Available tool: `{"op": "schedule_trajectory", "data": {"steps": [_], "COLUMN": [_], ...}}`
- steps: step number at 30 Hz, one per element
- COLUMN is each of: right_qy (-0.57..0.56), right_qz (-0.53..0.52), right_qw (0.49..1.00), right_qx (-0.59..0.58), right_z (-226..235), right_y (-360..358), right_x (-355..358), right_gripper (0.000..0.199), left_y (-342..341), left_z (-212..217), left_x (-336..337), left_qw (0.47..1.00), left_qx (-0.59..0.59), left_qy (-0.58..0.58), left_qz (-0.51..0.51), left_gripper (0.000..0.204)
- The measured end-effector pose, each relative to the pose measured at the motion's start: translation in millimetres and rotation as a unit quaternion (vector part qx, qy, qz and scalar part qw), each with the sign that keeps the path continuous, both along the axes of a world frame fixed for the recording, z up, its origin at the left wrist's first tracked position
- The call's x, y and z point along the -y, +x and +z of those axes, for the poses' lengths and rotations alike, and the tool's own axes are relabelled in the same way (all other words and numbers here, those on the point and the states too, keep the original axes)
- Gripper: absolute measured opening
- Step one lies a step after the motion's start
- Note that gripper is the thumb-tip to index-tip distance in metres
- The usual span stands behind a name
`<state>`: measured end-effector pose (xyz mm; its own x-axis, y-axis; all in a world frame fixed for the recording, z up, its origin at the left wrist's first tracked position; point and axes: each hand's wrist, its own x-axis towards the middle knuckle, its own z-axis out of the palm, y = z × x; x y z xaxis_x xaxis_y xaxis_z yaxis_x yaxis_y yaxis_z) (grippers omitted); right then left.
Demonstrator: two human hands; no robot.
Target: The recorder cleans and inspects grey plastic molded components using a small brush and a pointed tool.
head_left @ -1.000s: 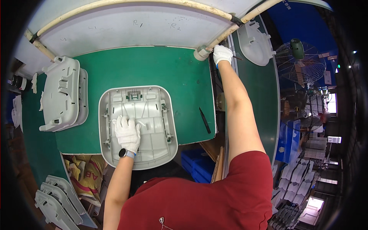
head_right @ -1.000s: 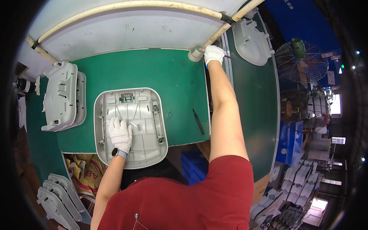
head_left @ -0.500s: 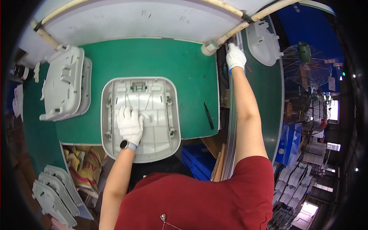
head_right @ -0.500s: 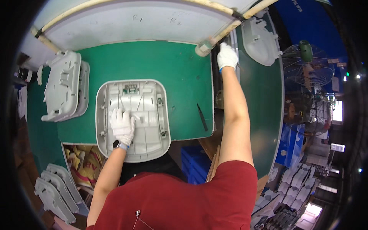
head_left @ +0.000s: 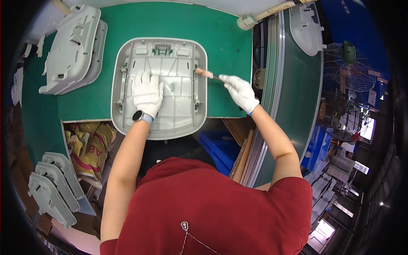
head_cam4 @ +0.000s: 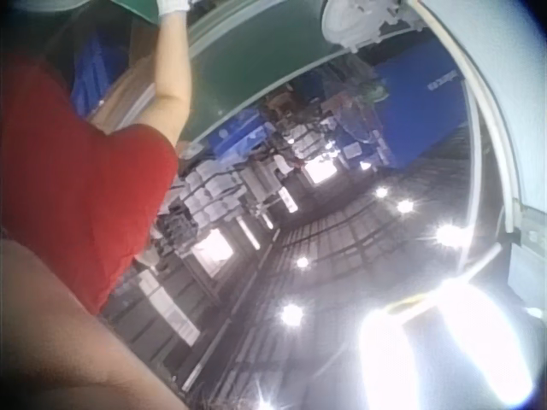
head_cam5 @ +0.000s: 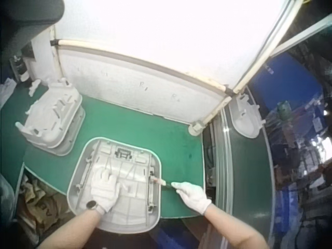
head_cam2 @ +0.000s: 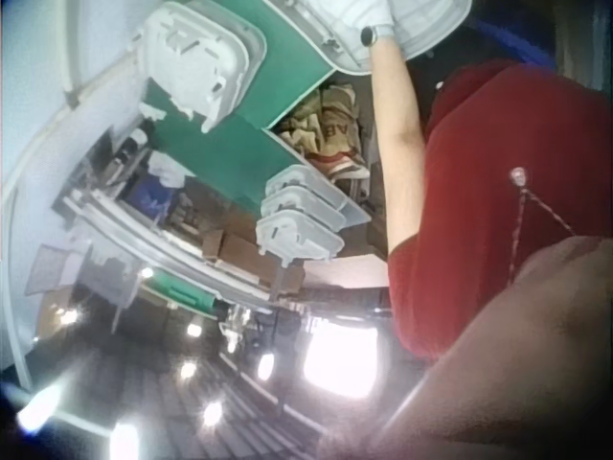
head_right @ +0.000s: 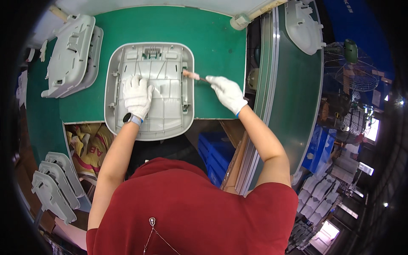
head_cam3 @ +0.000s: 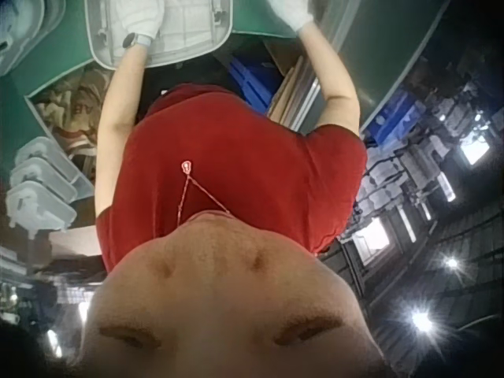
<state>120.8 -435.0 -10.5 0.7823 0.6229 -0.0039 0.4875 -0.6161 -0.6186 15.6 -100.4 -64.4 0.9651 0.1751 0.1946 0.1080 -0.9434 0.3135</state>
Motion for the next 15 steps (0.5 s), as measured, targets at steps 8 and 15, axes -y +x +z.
{"op": "schedule_trajectory", "data": {"steps": [8, 15], "right_qy": [-0.115, -0.218], "right_qz": [0.037, 0.118], "right_qw": [0.992, 0.968], "right_qx": [0.034, -0.026], "right_z": [29.2, 68.0], "right_y": [-99.6, -113.4], "right_x": [4.4, -51.0], "right_gripper": [0.026, 0.018], "left_y": [4.6, 5.3], "left_z": [10.8, 10.9], "left_x": [-11.1, -23.2], "left_qw": [0.999, 0.996], "left_qx": [0.005, 0.003], "left_qy": [0.037, 0.015], "left_qz": [-0.034, -0.09], "left_gripper": [0.031, 0.032]}}
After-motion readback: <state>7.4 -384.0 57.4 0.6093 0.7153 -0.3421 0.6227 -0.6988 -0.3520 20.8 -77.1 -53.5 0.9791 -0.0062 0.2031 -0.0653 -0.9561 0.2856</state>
